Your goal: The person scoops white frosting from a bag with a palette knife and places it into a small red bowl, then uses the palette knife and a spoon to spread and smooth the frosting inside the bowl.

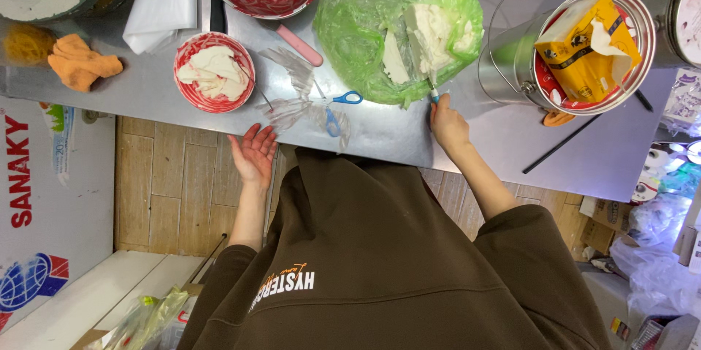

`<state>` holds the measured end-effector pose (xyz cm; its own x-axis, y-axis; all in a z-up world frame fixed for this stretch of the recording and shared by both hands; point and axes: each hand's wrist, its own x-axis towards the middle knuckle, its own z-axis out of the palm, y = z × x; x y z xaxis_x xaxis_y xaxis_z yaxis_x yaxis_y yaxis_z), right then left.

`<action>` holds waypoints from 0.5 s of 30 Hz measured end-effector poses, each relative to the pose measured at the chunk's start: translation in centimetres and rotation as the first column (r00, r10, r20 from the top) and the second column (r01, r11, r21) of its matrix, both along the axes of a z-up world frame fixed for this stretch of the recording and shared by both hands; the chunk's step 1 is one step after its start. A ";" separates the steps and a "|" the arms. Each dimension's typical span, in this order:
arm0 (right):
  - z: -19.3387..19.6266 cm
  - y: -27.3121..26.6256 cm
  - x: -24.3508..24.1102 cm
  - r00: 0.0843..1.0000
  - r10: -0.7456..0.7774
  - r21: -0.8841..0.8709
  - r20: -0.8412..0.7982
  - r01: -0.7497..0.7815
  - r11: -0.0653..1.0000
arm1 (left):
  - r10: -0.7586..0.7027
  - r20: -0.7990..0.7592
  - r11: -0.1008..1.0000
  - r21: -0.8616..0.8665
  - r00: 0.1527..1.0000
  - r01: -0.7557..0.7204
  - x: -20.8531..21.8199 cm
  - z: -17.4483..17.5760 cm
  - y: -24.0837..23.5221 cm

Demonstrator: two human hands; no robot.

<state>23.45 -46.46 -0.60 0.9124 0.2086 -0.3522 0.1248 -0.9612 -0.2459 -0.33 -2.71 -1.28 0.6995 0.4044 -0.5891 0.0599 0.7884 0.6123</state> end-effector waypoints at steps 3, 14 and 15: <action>-0.4 0.0 0.2 1.000 -0.006 0.024 -0.004 0.006 1.000 | -0.008 0.008 1.000 0.004 1.000 0.008 -0.1 0.0 0.1; -1.1 0.3 -0.5 0.967 0.200 -0.210 0.159 -0.165 0.964 | -0.018 0.007 1.000 0.001 1.000 0.018 -1.2 0.6 -0.1; -0.7 0.6 -0.4 0.973 0.186 -0.173 0.135 -0.162 0.972 | -0.019 0.011 1.000 0.001 1.000 0.019 -1.0 0.7 0.0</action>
